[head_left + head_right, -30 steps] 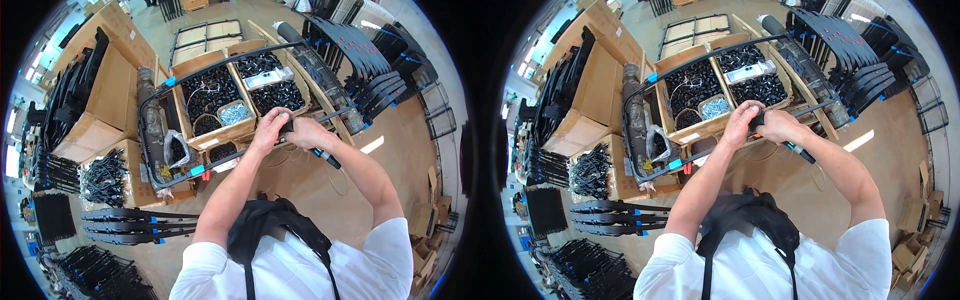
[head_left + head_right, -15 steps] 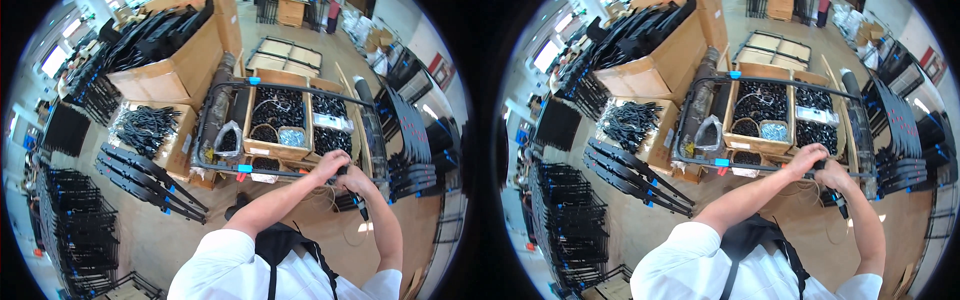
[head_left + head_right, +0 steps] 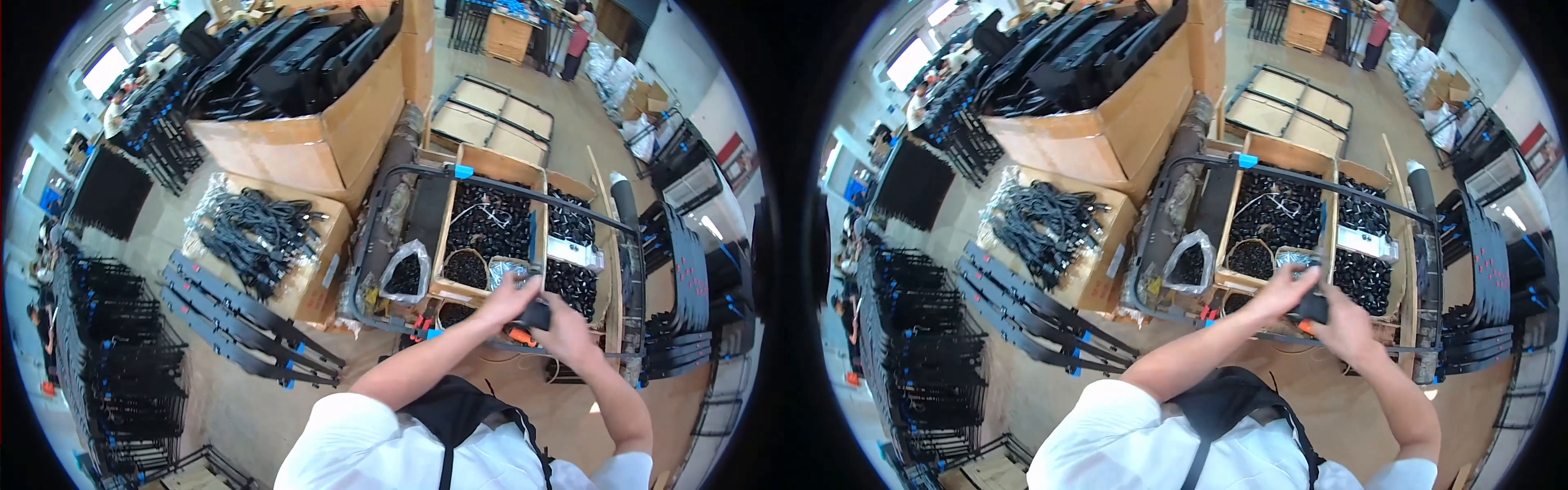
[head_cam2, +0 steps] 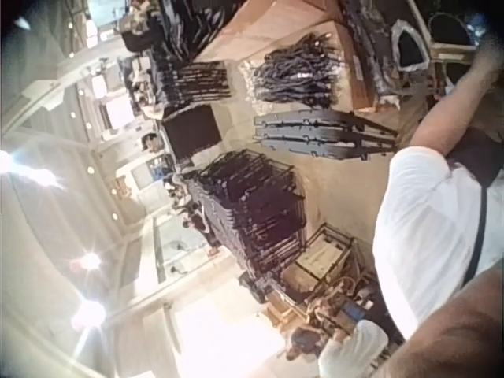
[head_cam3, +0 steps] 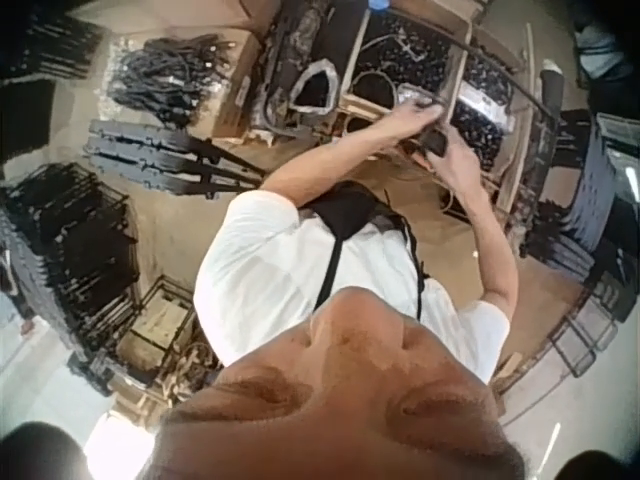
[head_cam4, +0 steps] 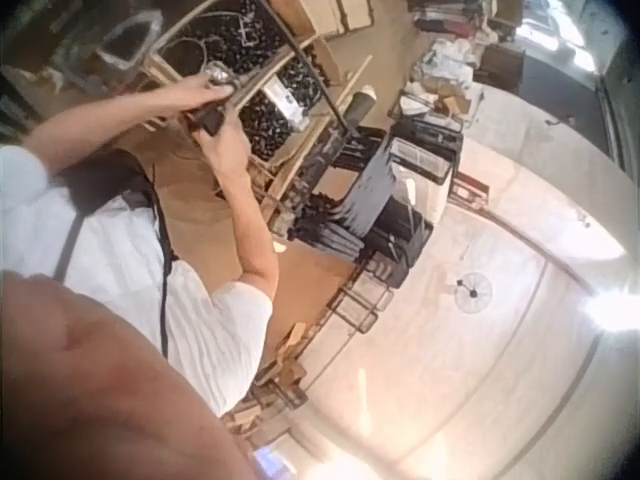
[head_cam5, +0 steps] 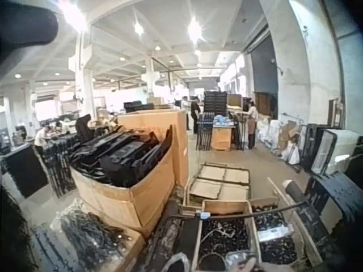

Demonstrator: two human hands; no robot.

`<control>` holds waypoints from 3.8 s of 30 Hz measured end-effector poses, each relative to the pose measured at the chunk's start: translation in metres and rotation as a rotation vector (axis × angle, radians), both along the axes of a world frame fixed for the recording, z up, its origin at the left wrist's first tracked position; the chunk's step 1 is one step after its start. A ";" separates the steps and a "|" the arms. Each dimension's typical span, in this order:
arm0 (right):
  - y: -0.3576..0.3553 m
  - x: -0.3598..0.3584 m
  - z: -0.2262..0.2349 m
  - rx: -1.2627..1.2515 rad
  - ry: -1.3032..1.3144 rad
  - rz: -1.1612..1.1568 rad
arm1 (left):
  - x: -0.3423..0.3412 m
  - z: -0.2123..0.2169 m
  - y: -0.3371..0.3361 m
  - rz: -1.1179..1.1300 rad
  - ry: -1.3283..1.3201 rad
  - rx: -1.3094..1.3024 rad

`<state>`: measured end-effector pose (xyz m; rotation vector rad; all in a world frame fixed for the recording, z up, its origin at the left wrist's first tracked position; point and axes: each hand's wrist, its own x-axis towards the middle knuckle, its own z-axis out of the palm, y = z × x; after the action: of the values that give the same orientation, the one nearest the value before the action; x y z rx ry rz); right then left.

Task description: Assemble plastic and electronic components onto a metal frame using a power screwdriver.

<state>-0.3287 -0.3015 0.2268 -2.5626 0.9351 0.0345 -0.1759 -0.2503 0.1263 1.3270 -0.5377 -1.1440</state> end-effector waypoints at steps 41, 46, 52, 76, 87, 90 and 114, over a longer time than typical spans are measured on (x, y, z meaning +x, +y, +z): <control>-0.119 0.247 -0.200 0.030 -0.147 0.281 | 0.242 -0.119 -0.087 0.153 -0.606 0.629; -0.122 0.250 -0.194 0.096 -0.140 0.257 | 0.243 -0.119 -0.092 0.178 -0.610 0.646; -0.117 0.257 -0.185 0.065 -0.157 0.300 | 0.245 -0.123 -0.092 0.242 -0.552 0.647; -0.099 0.232 -0.168 0.006 -0.113 0.278 | 0.231 -0.103 -0.071 0.153 -0.817 0.656; -0.125 0.209 -0.181 0.006 -0.092 0.217 | 0.210 -0.102 -0.096 0.067 -0.903 0.612; -0.124 0.213 -0.180 0.028 -0.104 0.217 | 0.214 -0.104 -0.097 0.072 -0.925 0.630; -0.139 0.225 -0.191 0.058 -0.174 0.141 | 0.232 -0.095 -0.125 -0.020 -0.965 0.680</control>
<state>-0.1042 -0.4409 0.0359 -2.5255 0.6783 -0.1178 0.0564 -0.3755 0.0313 2.4888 -0.8809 -0.6403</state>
